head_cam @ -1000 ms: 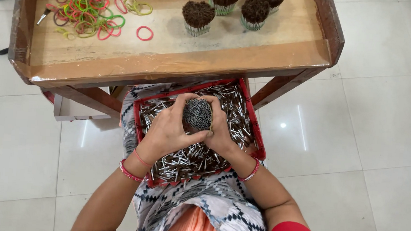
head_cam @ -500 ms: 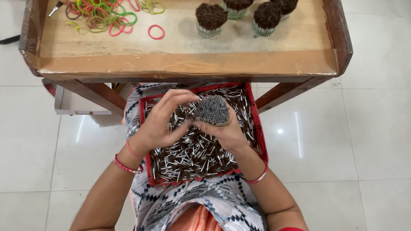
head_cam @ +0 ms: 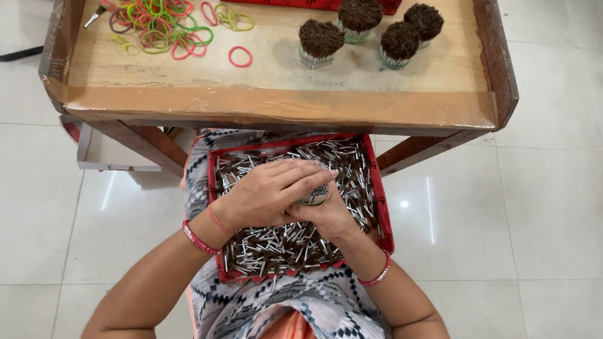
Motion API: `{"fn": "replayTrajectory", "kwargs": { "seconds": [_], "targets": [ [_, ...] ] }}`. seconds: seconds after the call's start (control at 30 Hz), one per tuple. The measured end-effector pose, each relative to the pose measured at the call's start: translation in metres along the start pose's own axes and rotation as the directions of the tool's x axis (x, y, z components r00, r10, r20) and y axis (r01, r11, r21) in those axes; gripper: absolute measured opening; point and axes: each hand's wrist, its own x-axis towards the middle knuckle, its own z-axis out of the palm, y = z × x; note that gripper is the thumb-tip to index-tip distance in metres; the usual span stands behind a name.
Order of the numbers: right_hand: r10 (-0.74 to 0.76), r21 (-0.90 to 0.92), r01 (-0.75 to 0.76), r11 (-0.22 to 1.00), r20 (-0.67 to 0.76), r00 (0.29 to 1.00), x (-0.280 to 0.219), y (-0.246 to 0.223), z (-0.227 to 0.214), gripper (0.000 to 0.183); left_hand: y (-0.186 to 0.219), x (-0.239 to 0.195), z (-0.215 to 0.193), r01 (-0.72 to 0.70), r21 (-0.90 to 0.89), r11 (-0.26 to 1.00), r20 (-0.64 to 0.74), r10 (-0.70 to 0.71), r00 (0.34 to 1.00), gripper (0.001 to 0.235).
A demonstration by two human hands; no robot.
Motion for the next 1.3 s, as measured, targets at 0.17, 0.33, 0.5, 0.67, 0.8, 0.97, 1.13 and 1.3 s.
{"fn": "replayTrajectory", "kwargs": {
  "seconds": [0.17, 0.33, 0.5, 0.67, 0.8, 0.97, 1.13, 1.3],
  "targets": [
    [-0.024, -0.097, 0.025, 0.995, 0.013, 1.000, 0.006, -0.024, 0.011, 0.077, -0.003, 0.005, -0.002, -0.061, 0.000, 0.998, -0.036, 0.061, 0.997, 0.078],
    [0.039, -0.006, -0.038, 0.999, 0.052, 0.998, 0.024, -0.031, 0.003, 0.066, -0.018, 0.007, 0.001, -0.049, -0.017, 0.999, -0.049, 0.048, 0.998, 0.073],
    [0.070, -0.017, -0.068, 0.997, 0.093, 0.993, 0.053, -0.046, -0.003, 0.054, -0.038, 0.018, -0.012, -0.077, -0.040, 0.996, -0.082, 0.073, 0.994, 0.074],
    [-0.082, -0.480, 0.210, 0.852, 0.274, 0.958, 0.133, -0.118, 0.012, 0.055, -0.073, 0.041, -0.043, 0.006, -0.169, 0.986, -0.147, -0.031, 0.989, 0.080],
    [0.067, -0.956, 0.164, 0.243, 0.185, 0.980, 0.195, -0.170, 0.039, 0.072, -0.121, 0.038, -0.046, 0.107, -0.262, 0.959, -0.177, -0.157, 0.972, 0.090],
    [0.256, -0.974, 0.157, -0.163, 0.112, 0.960, 0.255, -0.172, 0.051, 0.077, -0.153, 0.030, -0.040, 0.374, -0.206, 0.904, -0.176, -0.411, 0.895, 0.086],
    [0.377, -0.972, 0.130, -0.197, 0.047, 0.925, 0.252, -0.188, 0.070, 0.073, -0.160, 0.021, -0.040, 0.596, -0.205, 0.777, -0.136, -0.625, 0.769, 0.076],
    [0.139, -0.895, 0.428, 0.123, 0.443, 0.886, 0.255, -0.153, 0.006, 0.076, -0.172, 0.012, -0.053, 0.516, 0.008, 0.857, -0.210, -0.503, 0.838, 0.068]
  ]
}}
